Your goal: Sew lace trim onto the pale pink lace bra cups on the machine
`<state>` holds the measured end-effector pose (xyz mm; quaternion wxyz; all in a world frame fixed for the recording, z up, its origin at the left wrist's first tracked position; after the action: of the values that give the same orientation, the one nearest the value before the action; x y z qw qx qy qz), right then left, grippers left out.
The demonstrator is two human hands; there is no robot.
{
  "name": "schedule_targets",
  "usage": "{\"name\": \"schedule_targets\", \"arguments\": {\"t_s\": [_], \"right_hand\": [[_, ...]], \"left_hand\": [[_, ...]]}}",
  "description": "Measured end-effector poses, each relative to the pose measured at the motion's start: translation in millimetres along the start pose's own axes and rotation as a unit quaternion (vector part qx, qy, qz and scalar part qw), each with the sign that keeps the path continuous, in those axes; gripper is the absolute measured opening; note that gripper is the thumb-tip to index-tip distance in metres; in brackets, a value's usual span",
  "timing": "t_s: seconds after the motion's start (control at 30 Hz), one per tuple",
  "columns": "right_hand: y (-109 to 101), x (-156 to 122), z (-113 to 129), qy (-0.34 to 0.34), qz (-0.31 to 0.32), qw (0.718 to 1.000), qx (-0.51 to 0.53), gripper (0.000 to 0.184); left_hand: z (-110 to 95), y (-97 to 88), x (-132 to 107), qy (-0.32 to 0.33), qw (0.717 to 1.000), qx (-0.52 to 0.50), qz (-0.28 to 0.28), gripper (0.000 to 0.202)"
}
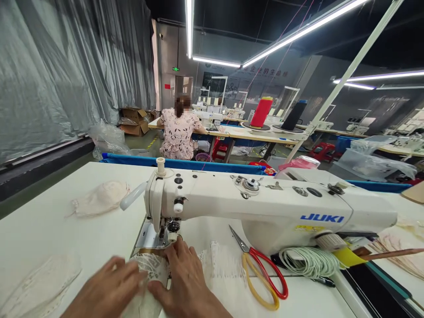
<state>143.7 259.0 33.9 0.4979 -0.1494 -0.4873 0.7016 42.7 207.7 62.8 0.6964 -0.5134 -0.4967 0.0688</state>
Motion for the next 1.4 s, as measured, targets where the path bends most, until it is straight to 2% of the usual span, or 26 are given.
{"name": "schedule_targets", "arguments": {"t_s": [0.07, 0.1, 0.13, 0.2, 0.27, 0.37, 0.43, 0.5, 0.57, 0.63, 0.67, 0.7, 0.8, 0.83, 0.93, 1.13, 1.3, 1.4], "right_hand": [[2, 1, 0, 0.008, 0.001, 0.999, 0.036, 0.037], [4, 3, -1, 0.012, 0.006, 0.998, 0.064, 0.034], [5, 4, -2, 0.018, 0.015, 0.995, 0.094, 0.032], [8, 6, -4, 0.035, 0.040, 0.987, 0.150, 0.029], [8, 4, -2, 0.051, 0.065, 0.979, 0.184, 0.025], [7, -7, 12, 0.071, 0.110, 0.971, 0.201, 0.024], [8, -20, 23, 0.107, 0.150, 0.958, 0.219, 0.023], [8, -34, 36, 0.147, 0.185, 0.937, 0.259, 0.017], [8, -46, 54, 0.162, 0.214, 0.911, 0.312, 0.017], [7, -55, 73, 0.156, 0.235, 0.892, 0.354, 0.022], [7, -59, 81, 0.151, 0.242, 0.886, 0.365, 0.024], [6, -63, 86, 0.146, 0.244, 0.883, 0.373, 0.024], [11, -76, 94, 0.132, 0.256, 0.873, 0.393, 0.023], [13, -81, 94, 0.127, 0.260, 0.869, 0.401, 0.022], [20, -98, 89, 0.125, 0.270, 0.860, 0.415, 0.018], [32, -126, 75, 0.152, 0.233, 0.858, 0.431, 0.021], [31, -136, 80, 0.137, 0.217, 0.863, 0.436, 0.033], [27, -136, 86, 0.129, 0.210, 0.863, 0.440, 0.030]], "left_hand": [[35, 26.2, 18, -0.126, 0.983, -0.070, 0.111, 0.024], [48, 40.9, 21, -0.182, 0.961, -0.113, 0.173, 0.023], [55, 53.6, 20, -0.222, 0.935, -0.149, 0.232, 0.026], [57, 64.4, 16, -0.259, 0.896, -0.204, 0.298, 0.022], [54, 58.7, 12, -0.268, 0.879, -0.236, 0.315, 0.006], [47, 30.2, 0, -0.279, 0.859, -0.299, 0.308, 0.015], [42, 4.9, -10, -0.293, 0.833, -0.365, 0.297, 0.021], [35, -13.2, -26, -0.322, 0.787, -0.425, 0.310, 0.021], [22, -20.1, -47, -0.354, 0.722, -0.490, 0.337, 0.025], [4, -19.8, -62, -0.363, 0.660, -0.565, 0.335, 0.046], [-4, -17.8, -67, -0.361, 0.641, -0.595, 0.325, 0.056], [-11, -14.2, -72, -0.361, 0.634, -0.608, 0.312, 0.060], [-23, -2.2, -89, -0.374, 0.650, -0.605, 0.267, 0.058], [-26, 1.2, -95, -0.384, 0.646, -0.609, 0.252, 0.058], [-34, 6.7, -113, -0.409, 0.610, -0.642, 0.222, 0.055], [-43, 1.8, -129, -0.406, 0.587, -0.666, 0.215, 0.055], [-55, 1.6, -133, -0.399, 0.557, -0.690, 0.231, 0.053], [-59, 3.2, -135, -0.391, 0.553, -0.696, 0.237, 0.054]]}}
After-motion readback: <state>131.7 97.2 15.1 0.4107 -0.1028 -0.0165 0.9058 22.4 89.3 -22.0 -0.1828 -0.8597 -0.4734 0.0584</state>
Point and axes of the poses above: each hand's wrist, its own x-axis towards the middle knuckle, its own y-axis out of the palm, z = x × y, the point moved 10 cm from there along x, towards the middle knuckle
